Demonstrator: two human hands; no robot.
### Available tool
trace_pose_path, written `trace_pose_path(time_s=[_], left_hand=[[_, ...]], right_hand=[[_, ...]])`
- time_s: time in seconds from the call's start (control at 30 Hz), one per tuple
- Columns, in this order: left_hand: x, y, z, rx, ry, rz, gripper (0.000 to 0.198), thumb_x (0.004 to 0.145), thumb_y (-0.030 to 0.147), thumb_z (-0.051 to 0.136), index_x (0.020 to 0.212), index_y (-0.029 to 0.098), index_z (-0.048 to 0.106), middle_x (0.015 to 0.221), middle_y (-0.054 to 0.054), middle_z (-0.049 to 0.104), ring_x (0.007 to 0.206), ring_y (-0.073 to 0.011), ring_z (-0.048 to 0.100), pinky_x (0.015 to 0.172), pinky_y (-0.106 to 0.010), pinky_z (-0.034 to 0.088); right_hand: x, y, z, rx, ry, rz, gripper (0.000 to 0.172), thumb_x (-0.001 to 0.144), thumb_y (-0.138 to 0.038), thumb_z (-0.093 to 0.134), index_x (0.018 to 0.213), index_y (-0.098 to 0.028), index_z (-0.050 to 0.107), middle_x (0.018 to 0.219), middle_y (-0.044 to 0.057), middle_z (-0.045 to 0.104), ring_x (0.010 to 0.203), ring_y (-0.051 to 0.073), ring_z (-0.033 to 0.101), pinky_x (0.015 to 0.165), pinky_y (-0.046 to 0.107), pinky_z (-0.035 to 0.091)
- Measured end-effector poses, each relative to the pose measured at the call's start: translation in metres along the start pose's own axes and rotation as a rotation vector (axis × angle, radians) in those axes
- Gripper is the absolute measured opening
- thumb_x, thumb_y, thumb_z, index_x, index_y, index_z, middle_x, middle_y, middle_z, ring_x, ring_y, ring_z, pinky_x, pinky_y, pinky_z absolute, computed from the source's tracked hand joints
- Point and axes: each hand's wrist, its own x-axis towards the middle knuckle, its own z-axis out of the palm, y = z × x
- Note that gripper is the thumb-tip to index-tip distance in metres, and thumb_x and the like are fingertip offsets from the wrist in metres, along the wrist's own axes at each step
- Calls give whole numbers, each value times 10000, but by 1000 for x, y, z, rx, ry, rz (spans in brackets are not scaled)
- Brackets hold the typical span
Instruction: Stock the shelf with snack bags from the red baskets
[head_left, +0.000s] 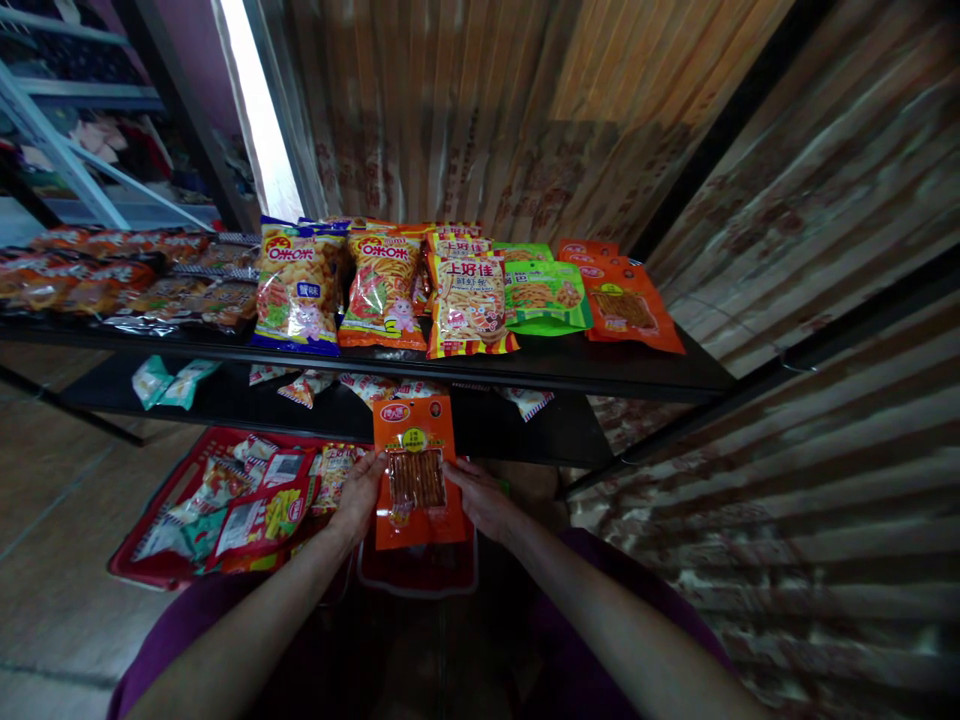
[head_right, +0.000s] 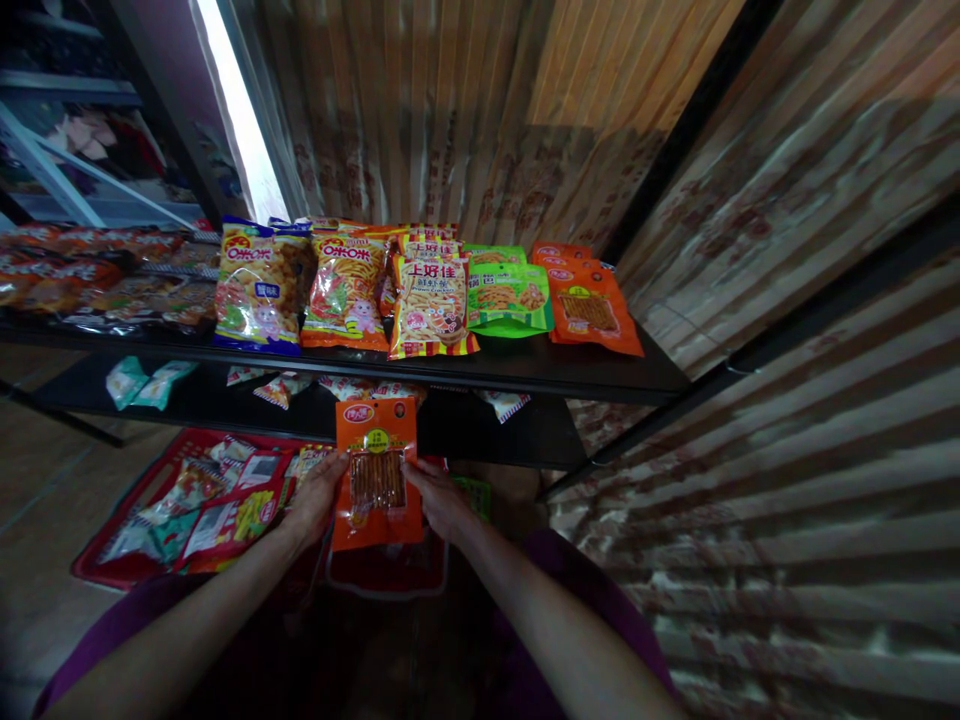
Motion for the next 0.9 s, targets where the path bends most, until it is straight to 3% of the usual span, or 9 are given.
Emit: trace_pose_path(time_s=[0.33,0.5,0.63,0.73,0.8,0.9], left_hand=[[-1,4,1,-39,42,-78,332,558,438,742,753,186,646,801,-31,717,838,-206,648,763,-306,473],[0,0,-1,-92,18,-100,315,571,377,741,782,173,628,816,-38,708,806,-194,648,765,-318,468],[-6,3,0,-42,-76,-195,260,565,284,729,776,175,625,760,-15,698,676,-146,629,609,-241,443],[-10,4,-1,30,-113,-214,221,560,228,726,752,173,631,628,26,653,498,-84,540,484,-190,356],[-11,3,-3,55,-150,-219,219,563,209,727,758,165,638,603,29,642,471,-75,523,470,-186,339],[-14,2,-3,17,-253,-252,266,565,204,740,810,161,646,694,-8,687,575,-120,607,536,-208,410]], right_hand=[[-1,-4,-1,16,-54,-39,345,656,-405,755,899,-175,673,891,52,729,904,239,675,894,420,491],[0,-5,-3,35,2,-25,305,661,-375,737,890,-187,664,888,48,728,892,243,678,864,425,505],[4,-7,-7,65,51,-18,286,660,-354,733,878,-191,643,860,42,729,893,247,676,838,435,515],[8,-9,-11,68,66,-45,286,691,-352,707,922,-204,630,857,34,727,879,244,679,828,444,515],[10,-11,-14,58,69,-71,274,709,-347,693,932,-203,626,872,39,726,894,242,676,837,439,511],[13,-15,-17,53,70,-91,259,716,-334,685,927,-195,627,894,47,727,927,242,669,857,423,503]])
